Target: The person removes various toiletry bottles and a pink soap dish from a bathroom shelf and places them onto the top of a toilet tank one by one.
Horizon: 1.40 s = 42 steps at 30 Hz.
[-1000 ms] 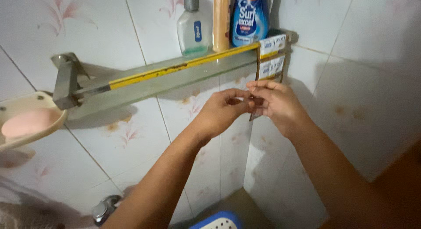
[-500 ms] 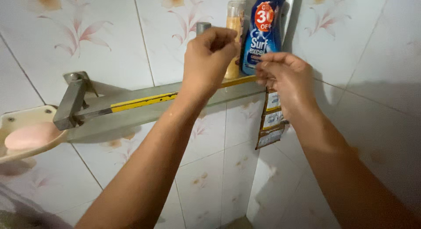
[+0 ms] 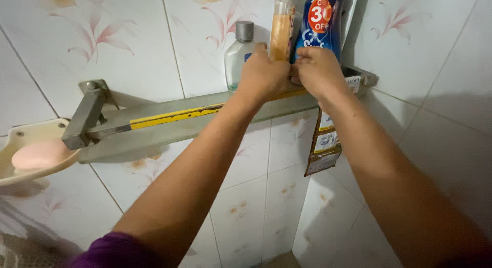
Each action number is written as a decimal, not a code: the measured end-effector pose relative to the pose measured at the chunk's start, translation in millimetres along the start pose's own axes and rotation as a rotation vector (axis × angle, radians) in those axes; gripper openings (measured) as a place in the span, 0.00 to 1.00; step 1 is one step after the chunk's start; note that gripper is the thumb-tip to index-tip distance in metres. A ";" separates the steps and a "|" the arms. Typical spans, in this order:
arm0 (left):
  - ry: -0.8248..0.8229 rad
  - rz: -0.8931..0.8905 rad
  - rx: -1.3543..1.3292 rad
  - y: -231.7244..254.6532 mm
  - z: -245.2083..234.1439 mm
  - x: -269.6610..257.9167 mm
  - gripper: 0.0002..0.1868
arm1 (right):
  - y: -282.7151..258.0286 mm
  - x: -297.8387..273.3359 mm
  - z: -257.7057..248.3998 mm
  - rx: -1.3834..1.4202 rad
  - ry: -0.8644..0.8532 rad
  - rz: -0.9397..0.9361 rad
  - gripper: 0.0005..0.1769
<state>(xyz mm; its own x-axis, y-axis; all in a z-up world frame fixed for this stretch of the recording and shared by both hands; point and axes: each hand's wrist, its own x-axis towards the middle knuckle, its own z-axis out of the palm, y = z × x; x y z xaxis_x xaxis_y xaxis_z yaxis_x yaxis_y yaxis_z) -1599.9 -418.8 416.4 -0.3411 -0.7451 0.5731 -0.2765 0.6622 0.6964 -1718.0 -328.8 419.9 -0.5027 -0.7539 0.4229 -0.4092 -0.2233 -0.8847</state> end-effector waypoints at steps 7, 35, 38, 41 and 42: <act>-0.192 0.334 0.406 -6.6 11.5 19.7 0.27 | -0.8 16.7 -0.1 -0.188 -0.109 -0.018 0.19; 0.201 -0.019 0.238 14.8 -1.9 -14.1 0.27 | 19.9 17.8 -10.5 -0.107 -0.116 -0.135 0.25; 0.165 -0.041 0.245 13.9 -3.5 -14.2 0.24 | 19.4 13.3 -6.9 -0.099 -0.099 -0.098 0.22; 0.205 0.018 0.155 9.3 -7.8 -13.1 0.18 | 16.0 8.1 -5.6 -0.135 -0.075 -0.153 0.22; 0.230 0.048 0.108 8.1 -9.3 -13.8 0.17 | 14.1 5.5 -5.7 -0.154 -0.069 -0.187 0.23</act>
<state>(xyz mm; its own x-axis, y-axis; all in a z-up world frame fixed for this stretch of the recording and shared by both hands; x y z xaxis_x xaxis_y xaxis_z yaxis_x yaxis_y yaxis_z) -1589.1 -403.8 418.2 -0.1468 -0.7027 0.6962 -0.3635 0.6929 0.6227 -1730.8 -332.5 410.8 -0.3563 -0.7496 0.5578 -0.6046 -0.2702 -0.7493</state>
